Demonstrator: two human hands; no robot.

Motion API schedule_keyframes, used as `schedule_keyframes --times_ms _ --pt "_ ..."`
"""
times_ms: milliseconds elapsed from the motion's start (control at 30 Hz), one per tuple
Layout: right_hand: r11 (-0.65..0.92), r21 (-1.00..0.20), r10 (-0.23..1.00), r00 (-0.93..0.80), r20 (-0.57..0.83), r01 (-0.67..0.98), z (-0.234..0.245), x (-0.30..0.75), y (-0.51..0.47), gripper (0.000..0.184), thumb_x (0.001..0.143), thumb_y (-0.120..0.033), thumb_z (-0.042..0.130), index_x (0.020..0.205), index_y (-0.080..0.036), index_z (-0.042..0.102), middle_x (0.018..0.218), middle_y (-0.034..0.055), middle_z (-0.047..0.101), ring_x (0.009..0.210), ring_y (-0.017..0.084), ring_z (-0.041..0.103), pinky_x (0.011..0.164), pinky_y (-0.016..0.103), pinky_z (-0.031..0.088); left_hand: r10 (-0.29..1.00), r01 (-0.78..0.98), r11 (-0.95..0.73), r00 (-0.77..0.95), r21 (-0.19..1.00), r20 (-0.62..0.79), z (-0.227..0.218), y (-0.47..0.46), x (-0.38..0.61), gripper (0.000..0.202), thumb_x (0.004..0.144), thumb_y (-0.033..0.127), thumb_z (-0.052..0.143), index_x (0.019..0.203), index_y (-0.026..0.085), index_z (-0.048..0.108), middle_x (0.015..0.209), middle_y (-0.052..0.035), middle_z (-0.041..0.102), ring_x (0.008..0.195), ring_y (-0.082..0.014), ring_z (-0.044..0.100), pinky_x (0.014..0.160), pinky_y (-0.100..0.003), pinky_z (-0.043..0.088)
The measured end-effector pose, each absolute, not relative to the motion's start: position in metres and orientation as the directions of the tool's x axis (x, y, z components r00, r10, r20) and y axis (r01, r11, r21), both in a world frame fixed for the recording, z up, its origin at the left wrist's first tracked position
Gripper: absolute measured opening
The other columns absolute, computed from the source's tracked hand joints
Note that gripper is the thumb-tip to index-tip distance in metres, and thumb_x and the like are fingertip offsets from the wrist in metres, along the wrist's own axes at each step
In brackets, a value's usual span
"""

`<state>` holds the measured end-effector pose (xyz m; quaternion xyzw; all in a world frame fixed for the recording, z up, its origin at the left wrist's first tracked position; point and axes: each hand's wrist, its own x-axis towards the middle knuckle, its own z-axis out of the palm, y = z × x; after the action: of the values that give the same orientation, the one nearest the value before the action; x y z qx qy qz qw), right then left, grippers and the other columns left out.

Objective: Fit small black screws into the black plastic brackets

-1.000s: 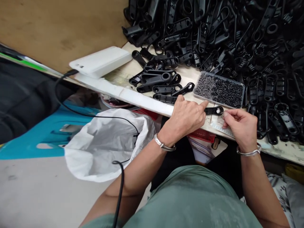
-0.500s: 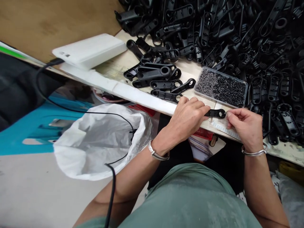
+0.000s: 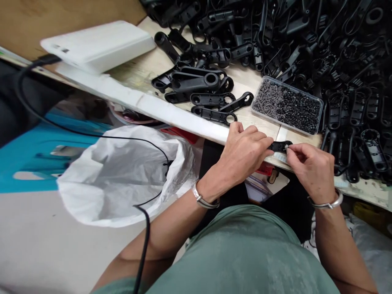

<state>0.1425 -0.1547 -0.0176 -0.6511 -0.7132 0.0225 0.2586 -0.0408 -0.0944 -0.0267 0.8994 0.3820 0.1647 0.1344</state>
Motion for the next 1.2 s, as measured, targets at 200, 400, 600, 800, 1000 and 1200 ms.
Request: schedule_keyframes --times_ms 200,400,600,800,1000,1200 --pt "0.198 -0.113 0.931 -0.15 0.333 0.974 -0.021 0.131 -0.158 0.019 0.094 -0.019 0.05 0.084 -0.014 0.066 0.078 0.0075 0.069 0.069 0.02 0.064 0.062 0.029 0.042 0.726 0.622 -0.679 0.649 0.389 0.229 -0.029 -0.095 -0.041 0.017 0.093 0.032 0.06 0.092 0.018 0.069 0.088 -0.005 0.074 0.087 -0.023 0.058 0.08 -0.04 0.029" --pt "0.108 -0.076 0.981 -0.094 0.168 0.991 -0.008 0.125 -0.152 0.022 0.09 -0.018 0.049 0.078 -0.014 0.066 0.073 0.0089 0.067 0.063 0.02 0.06 0.056 0.03 0.033 0.722 0.616 -0.684 0.646 0.391 0.247 -0.031 -0.095 -0.04 0.019 0.093 0.032 0.06 0.092 0.016 0.069 0.085 -0.0056 0.073 0.086 -0.0232 0.058 0.081 -0.04 0.03" --pt "-0.063 -0.481 0.986 -0.018 -0.163 0.874 0.007 0.147 -0.136 0.024 0.085 -0.026 0.05 0.067 -0.019 0.064 0.052 -0.0019 0.058 0.053 0.014 0.052 0.06 0.027 0.036 0.702 0.59 -0.709 0.639 0.386 0.313 -0.036 -0.095 -0.041 0.019 0.093 0.033 0.059 0.089 0.016 0.068 0.082 -0.0046 0.073 0.085 -0.0229 0.058 0.082 -0.04 0.031" --pt "-0.08 -0.308 0.981 0.019 -0.196 0.948 0.016 0.134 -0.129 0.02 0.078 -0.019 0.048 0.061 -0.018 0.059 0.054 -0.0004 0.058 0.049 0.013 0.049 0.059 0.027 0.033 0.696 0.586 -0.717 0.628 0.377 0.347 -0.039 -0.095 -0.04 0.019 0.093 0.031 0.06 0.085 0.016 0.068 0.078 -0.0037 0.072 0.081 -0.0222 0.059 0.079 -0.039 0.032" --pt "-0.036 -0.067 0.974 0.02 -0.226 0.997 0.02 0.126 -0.128 0.02 0.081 -0.015 0.048 0.064 -0.017 0.059 0.059 0.0026 0.062 0.052 0.015 0.052 0.061 0.028 0.033 0.683 0.57 -0.73 0.617 0.377 0.391 -0.042 -0.094 -0.039 0.02 0.093 0.029 0.059 0.082 0.016 0.068 0.076 -0.0028 0.071 0.079 -0.0218 0.06 0.077 -0.039 0.033" --pt "0.05 0.092 0.982 -0.032 -0.186 0.995 0.016 0.13 -0.131 0.022 0.086 -0.016 0.048 0.071 -0.016 0.063 0.061 0.0044 0.063 0.055 0.017 0.054 0.06 0.029 0.031 0.676 0.561 -0.736 0.61 0.378 0.413 -0.043 -0.095 -0.039 0.017 0.092 0.028 0.061 0.083 0.016 0.068 0.075 -0.0018 0.071 0.079 -0.0212 0.06 0.077 -0.039 0.033"
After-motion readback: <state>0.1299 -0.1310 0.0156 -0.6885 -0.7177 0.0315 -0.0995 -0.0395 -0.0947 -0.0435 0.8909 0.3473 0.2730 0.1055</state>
